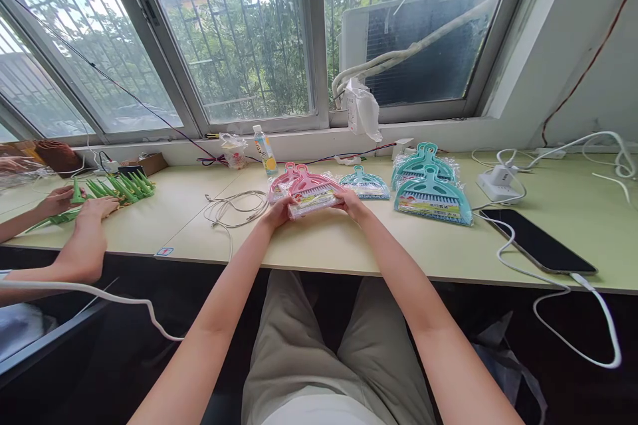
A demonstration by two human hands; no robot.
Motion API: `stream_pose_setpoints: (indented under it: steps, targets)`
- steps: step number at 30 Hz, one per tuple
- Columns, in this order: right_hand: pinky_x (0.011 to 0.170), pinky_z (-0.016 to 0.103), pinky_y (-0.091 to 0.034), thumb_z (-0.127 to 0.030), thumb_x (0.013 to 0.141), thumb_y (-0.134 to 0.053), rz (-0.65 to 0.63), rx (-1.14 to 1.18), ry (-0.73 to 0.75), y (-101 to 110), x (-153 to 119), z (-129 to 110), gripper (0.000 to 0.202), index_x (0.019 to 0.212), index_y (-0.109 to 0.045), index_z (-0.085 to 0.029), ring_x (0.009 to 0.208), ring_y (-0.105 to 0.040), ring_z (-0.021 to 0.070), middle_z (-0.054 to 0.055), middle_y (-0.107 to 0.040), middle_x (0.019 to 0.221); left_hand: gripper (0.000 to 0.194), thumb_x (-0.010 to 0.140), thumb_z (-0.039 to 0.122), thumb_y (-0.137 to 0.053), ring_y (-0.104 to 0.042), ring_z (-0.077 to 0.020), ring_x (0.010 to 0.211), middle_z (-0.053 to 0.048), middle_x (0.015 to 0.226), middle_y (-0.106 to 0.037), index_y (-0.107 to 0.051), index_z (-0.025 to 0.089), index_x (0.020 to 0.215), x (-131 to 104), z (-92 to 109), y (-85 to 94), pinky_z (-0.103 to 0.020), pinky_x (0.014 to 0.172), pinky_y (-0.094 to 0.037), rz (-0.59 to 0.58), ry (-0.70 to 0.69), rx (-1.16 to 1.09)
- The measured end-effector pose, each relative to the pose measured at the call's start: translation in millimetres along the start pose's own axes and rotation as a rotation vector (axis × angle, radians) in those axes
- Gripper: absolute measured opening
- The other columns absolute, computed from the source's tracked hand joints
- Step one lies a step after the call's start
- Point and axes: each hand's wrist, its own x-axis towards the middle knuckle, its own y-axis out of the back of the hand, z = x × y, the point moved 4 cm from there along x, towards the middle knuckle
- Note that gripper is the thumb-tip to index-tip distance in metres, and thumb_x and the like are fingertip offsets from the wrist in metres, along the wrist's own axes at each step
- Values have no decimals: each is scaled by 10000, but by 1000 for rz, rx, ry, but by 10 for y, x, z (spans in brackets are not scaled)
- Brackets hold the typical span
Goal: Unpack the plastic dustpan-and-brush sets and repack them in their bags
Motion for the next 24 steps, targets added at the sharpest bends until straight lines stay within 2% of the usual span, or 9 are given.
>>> stream_pose_setpoints:
  steps: [3,6,11,13,16,19,22,24]
  targets:
    - [816,406,-632,-92,714,-630,55,10,-12,15,9,-1,203,885,-669,-196,778,-715,199,52,-743,853,380,757,106,-508,-634,-246,737,-128,822,-699,-596,108,1127,4,-28,-55,-342,606,-517,-119,69,-13]
    - [832,431,-626,-120,731,-646,84,6,45,39,25,-17,171,883,-665,-198,752,-706,194,40,-735,822,408,808,219,-571,-637,-224,681,-133,887,-706,-574,117,1203,30,-57,-57,-322,573,-508,-115,60,48]
    - [868,443,-612,-164,765,-628,167,7,126,97,62,-25,126,882,-648,-204,808,-707,197,29,-732,837,817,755,427,-751,-689,-176,674,-121,1189,-671,-379,282,1468,-11,16,-85,-284,606,-529,-56,-108,162]
    - [875,439,-608,-172,774,-608,206,22,146,126,83,-23,144,909,-639,-211,840,-709,195,23,-732,873,857,745,484,-761,-707,-183,736,-114,1269,-640,-360,335,1488,-49,63,-95,-290,651,-549,-42,-150,143]
    - [849,421,-617,-236,788,-614,245,1,169,167,116,-11,143,931,-617,-228,880,-709,201,20,-727,900,768,751,511,-753,-708,-208,857,-115,1320,-610,-456,348,1440,-81,99,-114,-299,695,-562,-90,-199,176]
    - [793,402,-630,-303,795,-628,260,-32,181,189,142,14,155,933,-602,-239,881,-706,214,25,-724,908,612,723,446,-795,-685,-226,938,-126,1304,-607,-624,284,1288,-53,62,-120,-307,727,-567,-137,-212,316]
    - [763,394,-634,-302,797,-620,250,-27,181,182,151,42,164,946,-602,-237,854,-703,210,34,-724,932,467,681,370,-832,-665,-210,917,-133,1284,-612,-722,217,1108,5,8,-93,-305,707,-573,-80,-217,404]
    - [760,391,-634,-311,799,-618,234,-26,186,170,150,52,179,961,-602,-237,853,-701,206,36,-724,951,478,667,336,-841,-659,-188,881,-124,1329,-590,-723,223,1117,27,-7,-85,-301,687,-578,-51,-229,397]
